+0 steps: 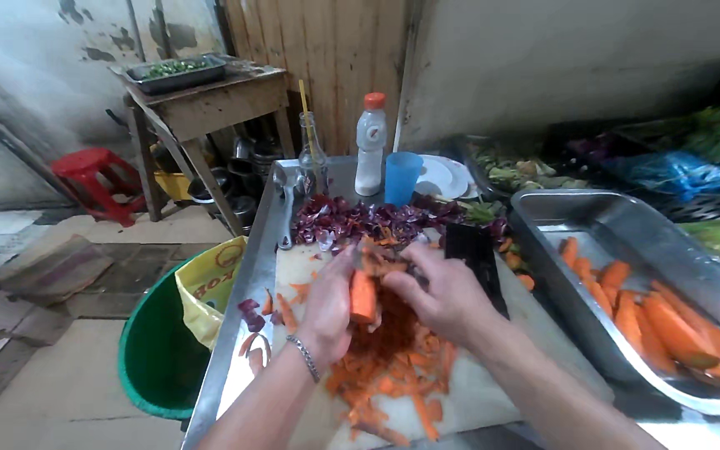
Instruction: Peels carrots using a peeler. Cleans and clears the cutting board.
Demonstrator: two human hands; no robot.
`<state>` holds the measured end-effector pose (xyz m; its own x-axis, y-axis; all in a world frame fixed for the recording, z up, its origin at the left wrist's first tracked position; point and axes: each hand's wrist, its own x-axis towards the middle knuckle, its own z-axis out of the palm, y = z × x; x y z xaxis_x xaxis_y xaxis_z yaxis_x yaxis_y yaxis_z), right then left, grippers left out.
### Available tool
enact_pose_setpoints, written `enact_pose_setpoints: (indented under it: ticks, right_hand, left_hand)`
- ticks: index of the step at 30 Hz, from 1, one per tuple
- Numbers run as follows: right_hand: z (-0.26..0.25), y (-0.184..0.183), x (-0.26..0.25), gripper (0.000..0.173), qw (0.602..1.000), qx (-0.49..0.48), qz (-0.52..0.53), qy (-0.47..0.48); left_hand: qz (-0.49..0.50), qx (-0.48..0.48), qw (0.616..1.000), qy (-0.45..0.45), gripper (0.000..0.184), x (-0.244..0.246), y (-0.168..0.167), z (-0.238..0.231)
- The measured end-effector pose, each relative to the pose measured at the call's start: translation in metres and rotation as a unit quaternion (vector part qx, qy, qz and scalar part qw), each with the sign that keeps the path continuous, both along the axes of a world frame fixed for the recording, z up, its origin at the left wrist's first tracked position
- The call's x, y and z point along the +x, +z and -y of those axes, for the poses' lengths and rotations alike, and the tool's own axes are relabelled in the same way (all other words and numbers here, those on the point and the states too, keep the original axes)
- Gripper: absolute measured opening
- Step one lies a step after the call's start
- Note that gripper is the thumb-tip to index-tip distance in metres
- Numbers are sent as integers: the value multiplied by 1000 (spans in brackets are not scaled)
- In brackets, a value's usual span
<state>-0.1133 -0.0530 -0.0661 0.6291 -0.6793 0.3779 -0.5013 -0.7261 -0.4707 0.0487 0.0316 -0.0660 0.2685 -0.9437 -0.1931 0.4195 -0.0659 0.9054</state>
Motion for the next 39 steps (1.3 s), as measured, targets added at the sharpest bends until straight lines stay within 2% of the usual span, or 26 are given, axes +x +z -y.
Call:
enact_pose_setpoints:
  ticks: [2,4,8,10,12,15,17,20,23,25,28,33,37,39]
  right_hand:
    - [-13,-1,6,59,998,-24,4,58]
    - [-16,-2,10,59,995,-54,-6,81]
    - [3,-5,1,59,995,-93,-17,32]
    - [16,-1,-5,53,998,-53,-19,-19]
    - [23,2,-11,56,999,-23,-1,-44]
    - [9,1,-5,61,999,-28,18,5]
    - [0,1,2,59,998,-51,-1,22]
    - [15,4,-2,59,998,-36,-18,-42]
    - [34,8,-13,64,989,54,-44,-131]
    - [34,8,-14,63,985,103,-20,-137]
    - [23,7,-7,59,988,121,17,-96]
    - [-1,0,7,59,996,82,5,-34]
    - [-25,-3,17,60,999,25,-6,27]
    - [-32,-4,21,60,999,9,-28,42]
  left_hand:
    - [0,-21,1000,23,36,4,-4,-1]
    - [-5,-29,999,21,35,7,-6,-1]
    - [-5,-10,999,-31,38,3,0,-2]
    - [3,-26,998,-64,43,2,-2,-2]
    - [12,-33,997,-72,46,0,-1,-2]
    - [5,-20,999,-41,39,-1,-2,-2]
    - [-4,-16,999,-35,35,0,-1,-4]
    - [31,-30,995,-86,40,2,0,-5]
    - [54,-30,991,-115,43,1,1,-4]
    - [53,9,994,-97,47,3,3,-2]
    - [9,42,999,-32,44,10,7,1]
    - [-52,45,996,51,51,13,5,4]
    - [-104,44,986,123,41,15,2,3]
    - [-137,10,984,115,38,16,0,3]
